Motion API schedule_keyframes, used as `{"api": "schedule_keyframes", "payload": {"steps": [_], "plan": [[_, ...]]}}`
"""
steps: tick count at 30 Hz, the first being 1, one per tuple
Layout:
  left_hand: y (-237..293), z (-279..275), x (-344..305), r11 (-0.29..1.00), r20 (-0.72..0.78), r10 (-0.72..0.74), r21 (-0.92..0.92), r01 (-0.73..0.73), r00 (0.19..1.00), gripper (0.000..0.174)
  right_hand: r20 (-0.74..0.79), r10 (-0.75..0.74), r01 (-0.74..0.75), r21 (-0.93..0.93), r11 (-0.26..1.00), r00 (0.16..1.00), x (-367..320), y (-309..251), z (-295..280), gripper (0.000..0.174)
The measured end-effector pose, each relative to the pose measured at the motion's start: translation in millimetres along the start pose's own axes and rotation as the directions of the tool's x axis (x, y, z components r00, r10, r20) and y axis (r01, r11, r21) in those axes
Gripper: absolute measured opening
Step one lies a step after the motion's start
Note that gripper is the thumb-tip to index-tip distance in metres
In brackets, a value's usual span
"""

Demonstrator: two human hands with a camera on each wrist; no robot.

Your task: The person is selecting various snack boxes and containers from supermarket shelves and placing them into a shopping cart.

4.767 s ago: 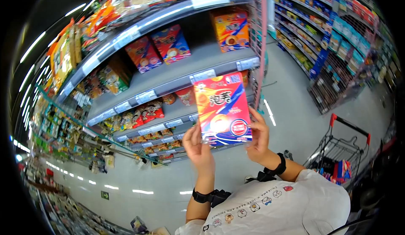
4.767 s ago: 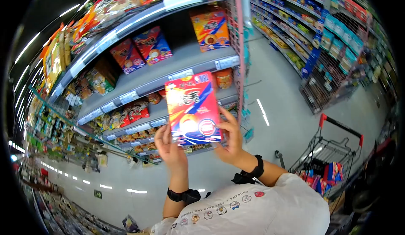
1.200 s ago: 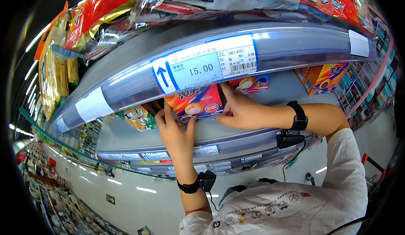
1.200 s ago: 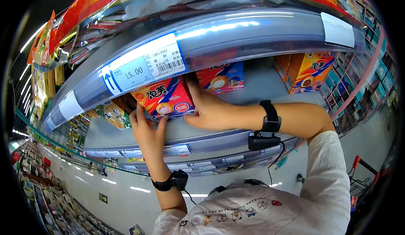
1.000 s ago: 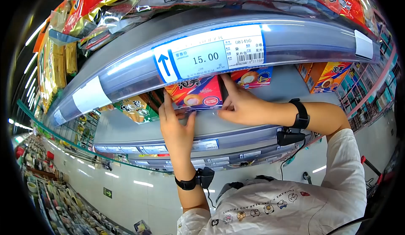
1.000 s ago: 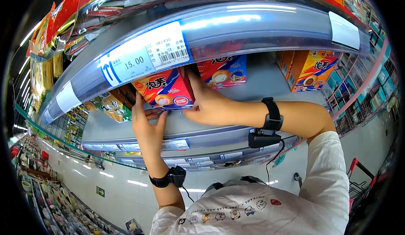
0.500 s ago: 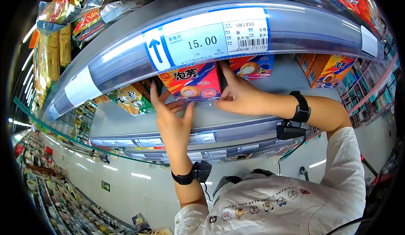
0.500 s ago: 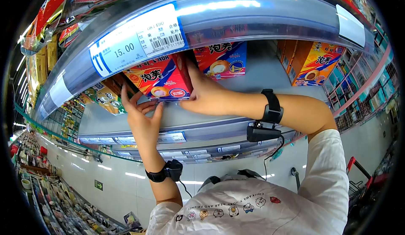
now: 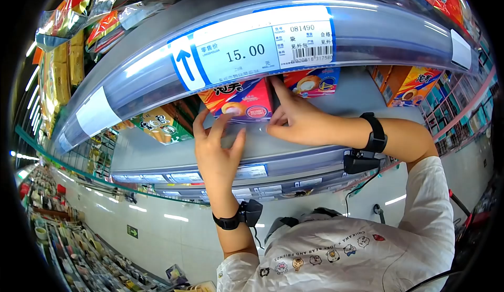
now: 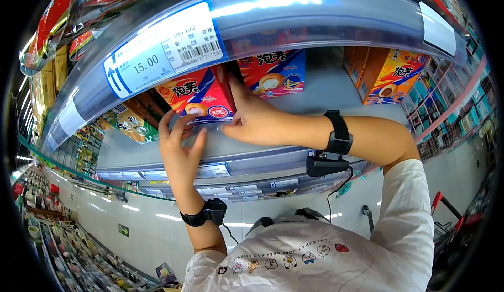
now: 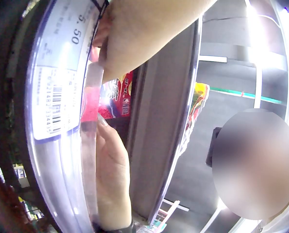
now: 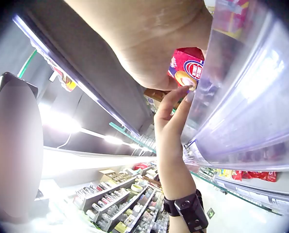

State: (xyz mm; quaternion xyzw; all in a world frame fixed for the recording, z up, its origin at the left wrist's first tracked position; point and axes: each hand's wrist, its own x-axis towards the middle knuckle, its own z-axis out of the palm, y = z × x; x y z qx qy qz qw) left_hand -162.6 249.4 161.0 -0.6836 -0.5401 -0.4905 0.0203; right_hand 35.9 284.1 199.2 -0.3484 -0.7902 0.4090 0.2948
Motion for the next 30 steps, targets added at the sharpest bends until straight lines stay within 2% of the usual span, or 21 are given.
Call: {"api": "schedule_keyframes", "payload": {"steps": [9, 16, 20, 23, 26, 30], "plan": [[8, -2, 0, 0.996, 0.042, -0.085, 0.012, 0.085, 0.995, 0.038, -0.032, -0.075, 0.072, -0.080, 0.994, 0.997, 2, 10, 3, 0.099], [3, 1, -2, 0.989, 0.022, -0.035, 0.148, 0.031, 0.999, 0.034, -0.071, -0.166, 0.158, -0.107, 0.982, 0.984, 1, 12, 3, 0.100], [4, 0, -2, 0.980, 0.021, -0.017, 0.197, 0.013, 1.000, 0.029, -0.085, -0.164, 0.157, -0.083, 0.984, 0.983, 3, 20, 8, 0.098], [2, 1, -4, 0.986, 0.013, -0.094, 0.136, 0.091, 0.996, 0.029, -0.105, -0.185, 0.167, -0.162, 0.973, 0.977, 4, 25, 9, 0.097], [-2, 3, -5, 0.993, -0.033, -0.080, 0.090, 0.083, 0.996, 0.026, -0.098, -0.208, 0.195, -0.126, 0.973, 0.973, 5, 24, 10, 0.097], [1, 0, -8, 0.992, -0.195, 0.097, 0.097, -0.079, 0.976, 0.023, -0.085, -0.246, 0.214, -0.280, 0.936, 0.966, 1, 25, 4, 0.091]]}}
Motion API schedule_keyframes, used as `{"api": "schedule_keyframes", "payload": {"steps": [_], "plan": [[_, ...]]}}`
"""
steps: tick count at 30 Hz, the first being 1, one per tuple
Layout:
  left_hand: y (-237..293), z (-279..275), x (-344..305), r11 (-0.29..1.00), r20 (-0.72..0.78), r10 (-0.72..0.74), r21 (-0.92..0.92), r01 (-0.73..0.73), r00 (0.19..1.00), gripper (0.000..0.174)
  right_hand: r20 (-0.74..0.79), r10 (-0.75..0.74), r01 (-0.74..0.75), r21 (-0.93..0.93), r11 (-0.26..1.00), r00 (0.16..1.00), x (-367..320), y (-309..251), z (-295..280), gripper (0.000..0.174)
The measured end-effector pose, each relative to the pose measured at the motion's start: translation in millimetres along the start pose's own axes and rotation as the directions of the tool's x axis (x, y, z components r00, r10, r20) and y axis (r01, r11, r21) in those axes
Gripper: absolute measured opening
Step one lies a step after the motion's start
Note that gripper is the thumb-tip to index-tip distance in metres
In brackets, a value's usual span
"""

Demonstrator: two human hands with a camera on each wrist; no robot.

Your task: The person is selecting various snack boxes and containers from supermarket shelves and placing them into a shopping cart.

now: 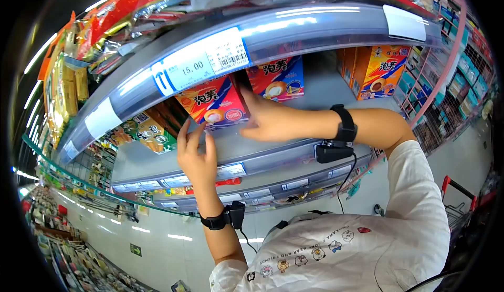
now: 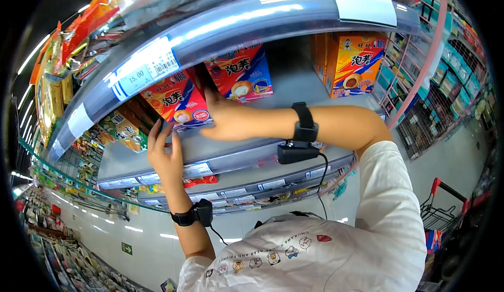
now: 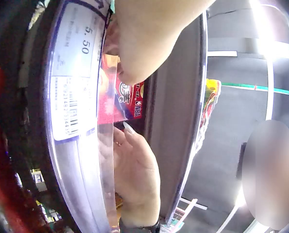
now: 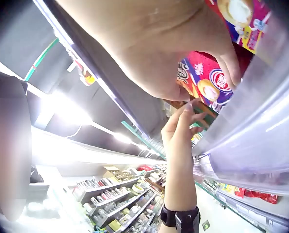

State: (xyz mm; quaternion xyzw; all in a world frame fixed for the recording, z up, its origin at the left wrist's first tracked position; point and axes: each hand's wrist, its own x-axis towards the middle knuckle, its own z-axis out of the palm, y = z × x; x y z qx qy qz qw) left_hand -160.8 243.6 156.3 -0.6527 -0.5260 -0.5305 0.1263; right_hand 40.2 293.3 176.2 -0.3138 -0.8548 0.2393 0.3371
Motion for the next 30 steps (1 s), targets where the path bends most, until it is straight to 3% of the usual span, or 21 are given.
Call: {"api": "schedule_keyframes", "payload": {"steps": [1, 5, 8, 11, 13, 15, 17, 18, 19, 20, 21, 22, 23, 25, 26, 29, 30], "plan": [[1, -3, -2, 0.998, -0.045, 0.058, -0.006, -0.058, 0.997, 0.022, 0.027, 0.017, -0.016, -0.017, 1.000, 0.999, -8, -16, -11, 0.089], [15, -21, -10, 0.982, -0.187, 0.190, 0.045, -0.185, 0.964, 0.019, 0.177, -0.134, 0.151, -0.089, 0.985, 0.975, -40, -60, -51, 0.065], [28, -26, -17, 0.983, -0.167, 0.108, -0.131, -0.131, 0.980, 0.023, 0.125, -0.428, 0.408, 0.157, 0.899, 0.895, -65, -93, -77, 0.047], [63, -37, -17, 0.875, -0.005, 0.051, -0.481, -0.047, 0.999, 0.022, 0.070, -0.613, 0.539, 0.405, 0.738, 0.787, -92, -119, -103, 0.037], [80, -46, -14, 0.657, 0.153, 0.081, -0.752, 0.062, 0.985, 0.023, -0.042, -0.679, 0.597, 0.519, 0.612, 0.733, -107, -125, -106, 0.032], [93, -56, -13, 0.385, 0.194, 0.233, -0.918, 0.093, 0.953, 0.017, -0.093, -0.717, 0.638, 0.545, 0.544, 0.691, -119, -131, -112, 0.027], [97, -46, -7, -0.017, -0.010, 0.520, -1.000, -0.002, 0.854, 0.032, -0.190, -0.708, 0.666, 0.565, 0.488, 0.680, -132, -138, -113, 0.026], [106, -50, -2, -0.132, -0.013, 0.628, -0.987, 0.090, 0.778, 0.032, -0.256, -0.680, 0.675, 0.572, 0.467, 0.687, -139, -142, -110, 0.027], [120, -54, -2, -0.226, -0.054, 0.621, -0.967, 0.113, 0.782, 0.033, -0.319, -0.650, 0.686, 0.575, 0.446, 0.690, -143, -145, -107, 0.028], [135, -59, -3, -0.319, -0.095, 0.613, -0.938, 0.135, 0.785, 0.034, -0.372, -0.729, 0.799, 0.448, 0.400, 0.574, -137, -140, -107, 0.027], [154, -62, -10, -0.390, -0.141, 0.488, -0.918, 0.071, 0.861, 0.037, -0.417, -0.793, 0.889, 0.312, 0.335, 0.445, -129, -136, -108, 0.028], [150, -79, -5, -0.296, -0.008, 0.688, -0.916, 0.270, 0.726, 0.025, -0.406, -0.813, 0.903, 0.286, 0.321, 0.417, -128, -136, -111, 0.027], [153, -81, 3, -0.329, 0.039, 0.716, -0.862, 0.386, 0.697, 0.019, -0.388, -0.806, 0.889, 0.289, 0.354, 0.447, -133, -137, -114, 0.027], [159, -71, 4, -0.448, -0.037, 0.694, -0.803, 0.392, 0.719, 0.012, -0.341, -0.773, 0.838, 0.334, 0.432, 0.534, -145, -141, -119, 0.026], [163, -71, -3, -0.469, -0.033, 0.636, -0.810, 0.352, 0.771, 0.008, -0.326, -0.762, 0.823, 0.334, 0.461, 0.559, -150, -141, -120, 0.026], [168, -70, -7, -0.528, -0.033, 0.607, -0.764, 0.371, 0.794, 0.007, -0.307, -0.734, 0.792, 0.327, 0.516, 0.605, -160, -144, -122, 0.025], [166, -67, -3, -0.539, -0.068, 0.643, -0.748, 0.387, 0.763, 0.008, -0.302, -0.727, 0.784, 0.323, 0.530, 0.616, -162, -146, -121, 0.025]]}}
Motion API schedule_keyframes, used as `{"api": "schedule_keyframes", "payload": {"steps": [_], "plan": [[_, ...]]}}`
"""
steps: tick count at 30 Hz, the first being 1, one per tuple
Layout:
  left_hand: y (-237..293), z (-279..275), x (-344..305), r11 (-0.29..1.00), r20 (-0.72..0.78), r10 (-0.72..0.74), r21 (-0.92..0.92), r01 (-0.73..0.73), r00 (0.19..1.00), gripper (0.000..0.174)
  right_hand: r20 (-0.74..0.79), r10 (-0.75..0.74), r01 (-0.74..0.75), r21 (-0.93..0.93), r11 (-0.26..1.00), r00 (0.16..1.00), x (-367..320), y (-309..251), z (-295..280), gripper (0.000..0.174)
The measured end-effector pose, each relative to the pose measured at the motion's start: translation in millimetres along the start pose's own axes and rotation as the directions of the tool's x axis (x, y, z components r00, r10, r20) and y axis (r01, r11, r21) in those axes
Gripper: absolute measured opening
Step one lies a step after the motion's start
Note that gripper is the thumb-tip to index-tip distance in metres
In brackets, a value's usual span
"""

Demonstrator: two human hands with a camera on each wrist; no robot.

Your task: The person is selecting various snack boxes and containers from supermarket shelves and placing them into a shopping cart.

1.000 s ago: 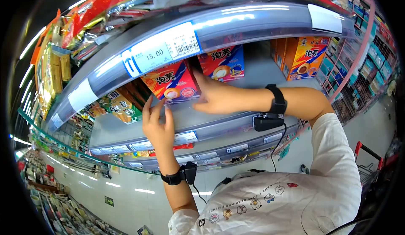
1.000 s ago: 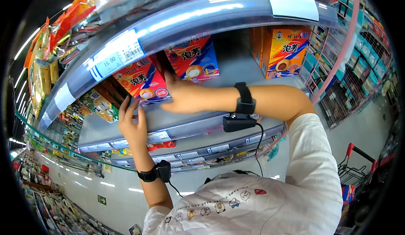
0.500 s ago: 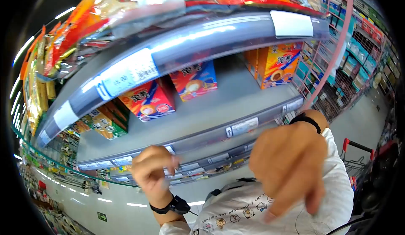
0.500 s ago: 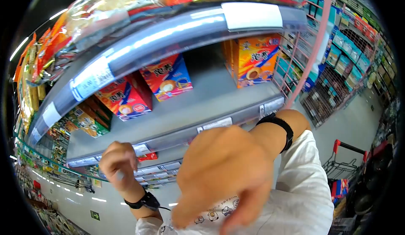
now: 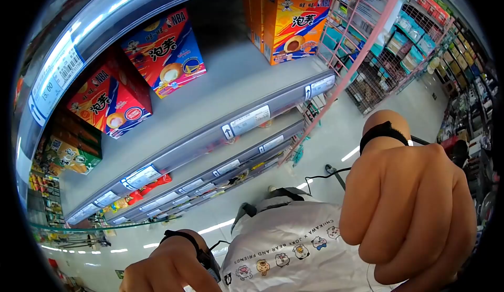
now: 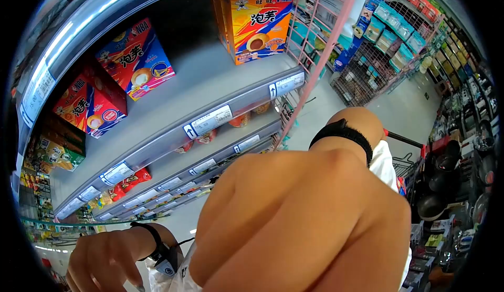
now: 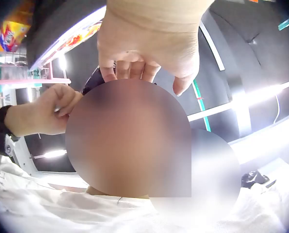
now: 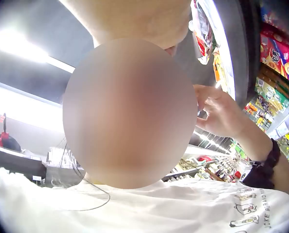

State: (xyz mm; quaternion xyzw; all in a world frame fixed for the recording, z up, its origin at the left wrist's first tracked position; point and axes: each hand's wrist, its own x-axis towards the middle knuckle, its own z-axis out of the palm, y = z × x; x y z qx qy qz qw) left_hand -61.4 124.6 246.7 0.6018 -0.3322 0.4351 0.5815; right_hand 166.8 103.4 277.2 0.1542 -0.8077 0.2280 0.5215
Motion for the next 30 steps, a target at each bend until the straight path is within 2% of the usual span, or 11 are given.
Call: {"api": "schedule_keyframes", "payload": {"steps": [4, 8, 10, 11, 13, 15, 17, 18, 23, 26, 30], "plan": [[9, 3, -13, 0.998, -0.003, -0.063, 0.017, 0.063, 0.998, 0.011, -0.004, 0.038, -0.039, -0.042, 0.998, 0.999, -2, 1, 9, 0.024], [5, -46, -37, 0.941, 0.392, -0.155, -0.222, 0.257, 0.907, 0.038, -0.042, 0.149, -0.155, -0.214, 0.965, 0.988, -18, -1, 27, 0.023], [-17, -69, -55, 0.930, 0.429, -0.209, -0.191, 0.314, 0.879, 0.050, -0.148, 0.253, -0.290, -0.358, 0.887, 0.956, -48, 6, 43, 0.023], [-24, -63, -76, 0.915, 0.257, -0.328, -0.154, 0.374, 0.909, 0.053, -0.234, 0.285, -0.364, -0.456, 0.812, 0.929, -74, 18, 53, 0.017], [-44, -39, -118, 0.826, -0.195, -0.559, -0.219, 0.520, 0.806, 0.058, -0.500, 0.523, -0.723, -0.435, 0.537, 0.690, -121, 26, 84, 0.016], [-82, -47, -146, 0.611, -0.001, -0.773, -0.274, 0.743, 0.635, 0.060, -0.708, 0.563, -0.895, -0.246, 0.371, 0.428, -180, 41, 117, 0.016], [-125, -42, -182, 0.271, 0.190, -0.921, -0.313, 0.911, 0.339, 0.057, -0.815, 0.561, -0.980, -0.036, 0.194, 0.141, -212, 22, 143, 0.018], [-141, -31, -194, 0.203, 0.266, -0.921, -0.294, 0.934, 0.284, 0.052, -0.829, 0.560, -0.987, 0.094, 0.134, -0.003, -224, 10, 158, 0.019], [-203, 13, -216, -0.014, 0.429, -0.903, 0.006, 1.000, -0.015, 0.036, -0.959, 0.261, -0.994, 0.105, -0.028, -0.108, -279, -57, 211, 0.023], [-243, 49, -212, -0.079, 0.377, -0.925, -0.066, 0.995, -0.048, 0.037, -0.962, 0.069, -0.963, 0.260, -0.070, -0.265, -299, -105, 229, 0.025], [-306, 104, -219, -0.163, 0.248, -0.962, -0.186, 0.969, -0.114, 0.042, -0.935, -0.056, -0.927, 0.354, -0.125, -0.350, -303, -182, 245, 0.023]]}}
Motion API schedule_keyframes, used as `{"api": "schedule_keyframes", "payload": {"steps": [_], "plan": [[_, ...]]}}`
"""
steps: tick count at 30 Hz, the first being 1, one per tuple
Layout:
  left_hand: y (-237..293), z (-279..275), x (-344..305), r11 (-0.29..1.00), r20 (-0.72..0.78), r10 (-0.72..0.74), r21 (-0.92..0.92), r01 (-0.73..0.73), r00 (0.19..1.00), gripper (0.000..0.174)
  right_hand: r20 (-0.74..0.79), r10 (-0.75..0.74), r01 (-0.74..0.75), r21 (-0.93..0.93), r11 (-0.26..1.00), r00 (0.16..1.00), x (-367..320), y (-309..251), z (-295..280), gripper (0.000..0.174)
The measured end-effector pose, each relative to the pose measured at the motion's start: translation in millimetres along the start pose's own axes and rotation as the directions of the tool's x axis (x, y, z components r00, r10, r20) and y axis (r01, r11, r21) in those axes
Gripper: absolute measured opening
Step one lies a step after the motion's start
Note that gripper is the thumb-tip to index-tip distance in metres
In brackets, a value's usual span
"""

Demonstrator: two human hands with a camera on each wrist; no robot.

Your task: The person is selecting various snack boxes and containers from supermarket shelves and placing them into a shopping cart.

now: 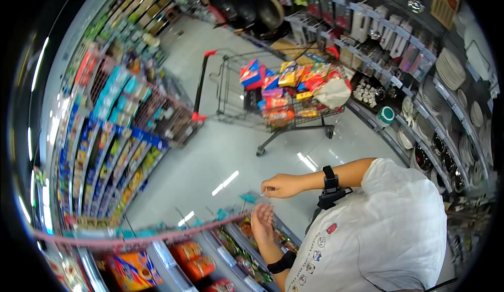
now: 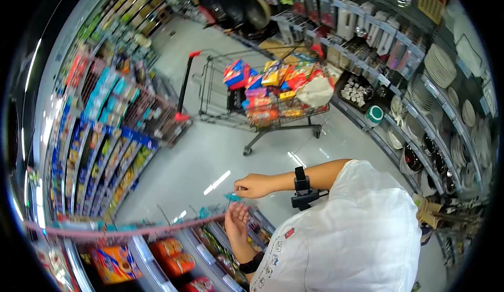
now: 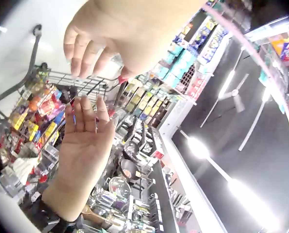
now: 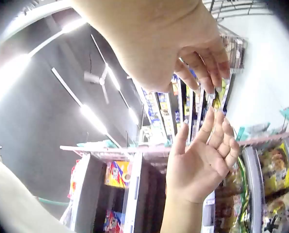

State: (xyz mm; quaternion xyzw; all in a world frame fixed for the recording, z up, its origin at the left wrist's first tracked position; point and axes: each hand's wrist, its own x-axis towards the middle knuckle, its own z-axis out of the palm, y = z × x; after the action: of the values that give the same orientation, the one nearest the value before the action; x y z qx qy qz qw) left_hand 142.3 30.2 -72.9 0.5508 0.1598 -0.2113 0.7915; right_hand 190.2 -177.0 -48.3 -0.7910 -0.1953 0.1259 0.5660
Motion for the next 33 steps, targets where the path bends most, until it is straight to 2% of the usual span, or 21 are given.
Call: {"api": "schedule_keyframes", "payload": {"steps": [2, 5, 6, 9, 14, 16, 19, 20, 23, 24, 25, 26, 27, 28, 29, 31, 32, 33], "plan": [[-2, 33, 38, 1.000, -0.019, -0.005, -0.030, 0.005, 1.000, 0.045, -0.086, 0.001, 0.000, 0.009, 1.000, 0.996, -8, 21, -40, 0.024], [-5, 94, 88, 0.997, 0.069, -0.071, 0.017, 0.070, 0.995, 0.046, -0.277, 0.043, -0.041, 0.010, 0.999, 0.960, -24, 54, -107, 0.028], [-6, 114, 101, 0.994, 0.120, -0.100, 0.057, 0.094, 0.988, 0.049, -0.299, 0.085, -0.095, -0.020, 0.995, 0.951, -28, 65, -129, 0.026], [-11, 168, 137, 0.979, 0.206, -0.181, 0.133, 0.155, 0.962, 0.051, -0.457, 0.165, -0.180, 0.010, 0.984, 0.874, -36, 115, -181, 0.027], [-21, 222, 193, 0.959, 0.271, -0.246, 0.204, 0.195, 0.931, 0.050, -0.505, 0.381, -0.264, 0.290, 0.920, 0.774, -48, 155, -245, 0.028], [-21, 236, 209, 0.956, 0.265, -0.246, 0.225, 0.188, 0.932, 0.049, -0.507, 0.443, -0.283, 0.363, 0.888, 0.740, -50, 159, -258, 0.031], [-15, 246, 231, 0.947, 0.249, -0.240, 0.271, 0.171, 0.938, 0.047, -0.432, 0.525, -0.316, 0.467, 0.826, 0.734, -42, 174, -272, 0.033], [-12, 249, 240, 0.943, 0.247, -0.237, 0.291, 0.162, 0.939, 0.047, -0.354, 0.584, -0.383, 0.496, 0.779, 0.730, -38, 177, -277, 0.026], [-12, 246, 285, 0.925, 0.177, -0.169, 0.369, 0.094, 0.970, 0.043, -0.401, 0.530, -0.283, 0.530, 0.800, 0.747, -13, 209, -271, 0.033], [-7, 251, 296, 0.921, 0.181, -0.143, 0.385, 0.063, 0.973, 0.041, -0.371, 0.525, -0.320, 0.488, 0.812, 0.766, -5, 213, -271, 0.031], [0, 258, 308, 0.911, 0.190, -0.127, 0.409, 0.039, 0.974, 0.041, -0.379, 0.437, -0.239, 0.468, 0.851, 0.816, 5, 204, -278, 0.029], [4, 265, 323, 0.907, 0.191, -0.113, 0.421, 0.023, 0.975, 0.042, -0.387, 0.461, -0.333, 0.354, 0.874, 0.798, 9, 195, -286, 0.029], [8, 269, 339, 0.902, 0.188, -0.096, 0.432, 0.005, 0.978, 0.042, -0.264, 0.506, -0.444, 0.264, 0.857, 0.821, 21, 198, -295, 0.036], [10, 271, 361, 0.902, 0.197, -0.112, 0.431, 0.016, 0.974, 0.041, -0.271, 0.483, -0.409, 0.287, 0.866, 0.833, 35, 205, -300, 0.034], [11, 271, 383, 0.898, 0.168, -0.084, 0.440, 0.001, 0.982, 0.043, -0.206, 0.549, -0.513, 0.205, 0.833, 0.810, 48, 213, -306, 0.032], [29, 279, 420, 0.870, 0.142, -0.078, 0.494, -0.003, 0.987, 0.045, -0.230, 0.530, -0.455, 0.309, 0.835, 0.816, 74, 218, -321, 0.031], [30, 273, 453, 0.862, 0.148, -0.069, 0.507, -0.015, 0.987, 0.046, -0.201, 0.562, -0.547, 0.130, 0.827, 0.802, 89, 222, -331, 0.030], [32, 270, 489, 0.865, 0.139, -0.008, 0.497, -0.063, 0.990, 0.047, -0.237, 0.562, -0.492, 0.297, 0.819, 0.792, 101, 220, -340, 0.033]]}}
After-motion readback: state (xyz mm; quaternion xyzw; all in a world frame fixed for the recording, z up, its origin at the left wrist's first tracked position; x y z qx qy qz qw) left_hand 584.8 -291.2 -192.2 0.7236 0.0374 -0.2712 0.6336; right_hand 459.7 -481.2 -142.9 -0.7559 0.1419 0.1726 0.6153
